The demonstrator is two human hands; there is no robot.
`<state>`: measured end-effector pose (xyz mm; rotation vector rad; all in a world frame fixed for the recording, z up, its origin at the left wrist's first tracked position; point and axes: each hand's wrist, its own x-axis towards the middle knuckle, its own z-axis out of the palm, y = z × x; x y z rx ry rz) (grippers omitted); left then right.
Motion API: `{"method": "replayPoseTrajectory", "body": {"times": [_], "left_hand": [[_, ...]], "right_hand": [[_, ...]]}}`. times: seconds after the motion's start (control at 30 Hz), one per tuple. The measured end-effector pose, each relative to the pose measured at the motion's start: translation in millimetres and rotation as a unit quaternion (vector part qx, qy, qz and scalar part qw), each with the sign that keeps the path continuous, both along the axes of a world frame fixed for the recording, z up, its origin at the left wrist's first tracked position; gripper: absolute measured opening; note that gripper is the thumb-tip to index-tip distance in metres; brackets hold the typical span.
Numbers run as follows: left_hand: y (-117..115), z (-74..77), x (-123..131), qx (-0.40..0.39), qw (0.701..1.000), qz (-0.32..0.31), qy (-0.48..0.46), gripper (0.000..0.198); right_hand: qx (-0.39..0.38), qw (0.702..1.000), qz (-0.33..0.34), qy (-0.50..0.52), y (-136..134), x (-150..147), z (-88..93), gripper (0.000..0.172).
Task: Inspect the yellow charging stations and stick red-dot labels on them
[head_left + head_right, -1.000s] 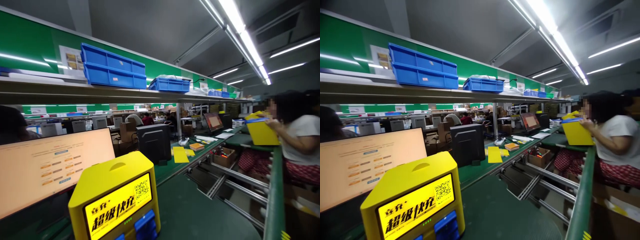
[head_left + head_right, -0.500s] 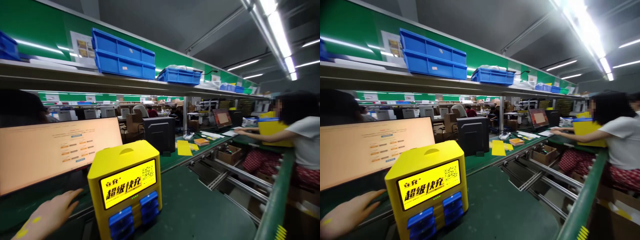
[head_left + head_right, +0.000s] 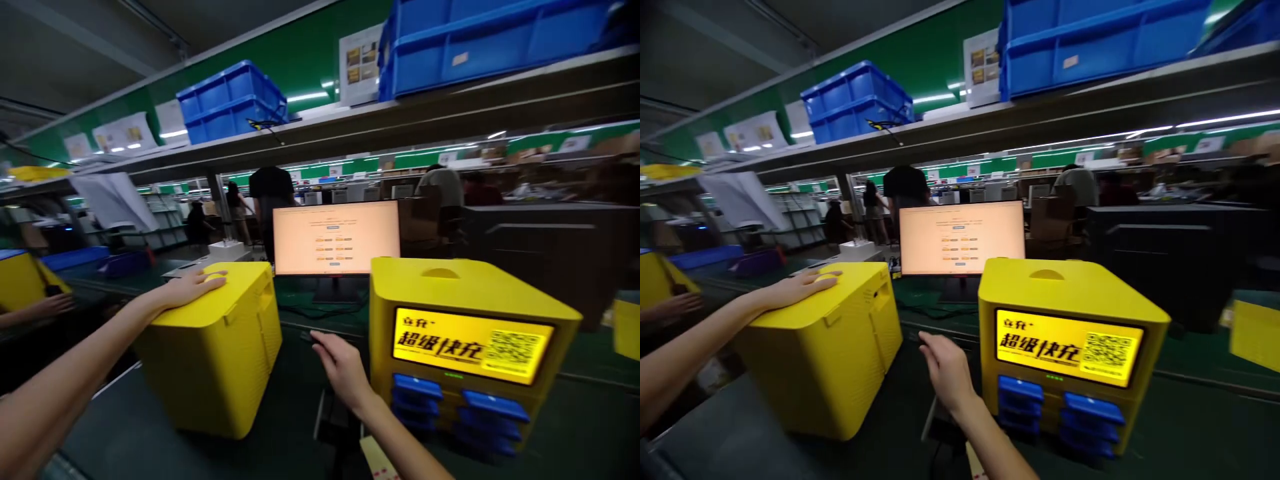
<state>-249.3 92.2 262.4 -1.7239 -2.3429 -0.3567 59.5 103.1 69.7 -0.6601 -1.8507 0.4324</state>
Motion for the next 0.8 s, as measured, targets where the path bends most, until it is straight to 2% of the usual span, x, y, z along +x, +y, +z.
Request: {"method": "replayPoseTrajectory", "body": {"times": [0.07, 0.17, 0.27, 0.33, 0.5, 0.63, 0.73, 0.8], "left_hand": [[-3.3, 3.4, -1.2, -0.066, 0.996, -0.047, -0.027, 0.05], [-10.3, 2.0, 6.3, -0.123, 0.983, -0.12, -0.069, 0.054], [-16.3, -0.1, 15.5, -0.141, 0.967, -0.185, -0.107, 0.054], [-17.3, -0.4, 18.9, -0.136, 0.964, -0.203, -0.109, 0.053], [-13.2, -1.1, 17.2, -0.134, 0.963, -0.212, -0.096, 0.054], [-11.6, -2.2, 17.5, -0.123, 0.963, -0.222, -0.094, 0.054], [-8.8, -1.6, 18.6, -0.12, 0.977, -0.157, -0.076, 0.059], [-2.9, -1.8, 16.0, -0.107, 0.987, -0.109, -0.047, 0.066]], "right_hand": [[0.017, 1.0, -0.013, -0.02, 9.6, -13.2, 10.3, 0.026], [0.026, 0.999, -0.018, -0.029, 19.8, -33.9, 25.1, 0.026], [0.04, 0.998, -0.017, -0.05, 25.9, -49.5, 36.0, 0.027], [0.044, 0.996, -0.021, -0.071, 28.2, -54.8, 39.2, 0.027], [0.046, 0.99, -0.043, -0.126, 28.6, -58.9, 43.2, 0.021], [0.041, 0.981, -0.077, -0.172, 32.1, -67.7, 56.4, 0.018], [0.045, 0.974, -0.093, -0.202, 36.4, -71.3, 64.4, 0.016], [0.057, 0.971, -0.096, -0.209, 31.8, -63.8, 60.9, 0.025]]}}
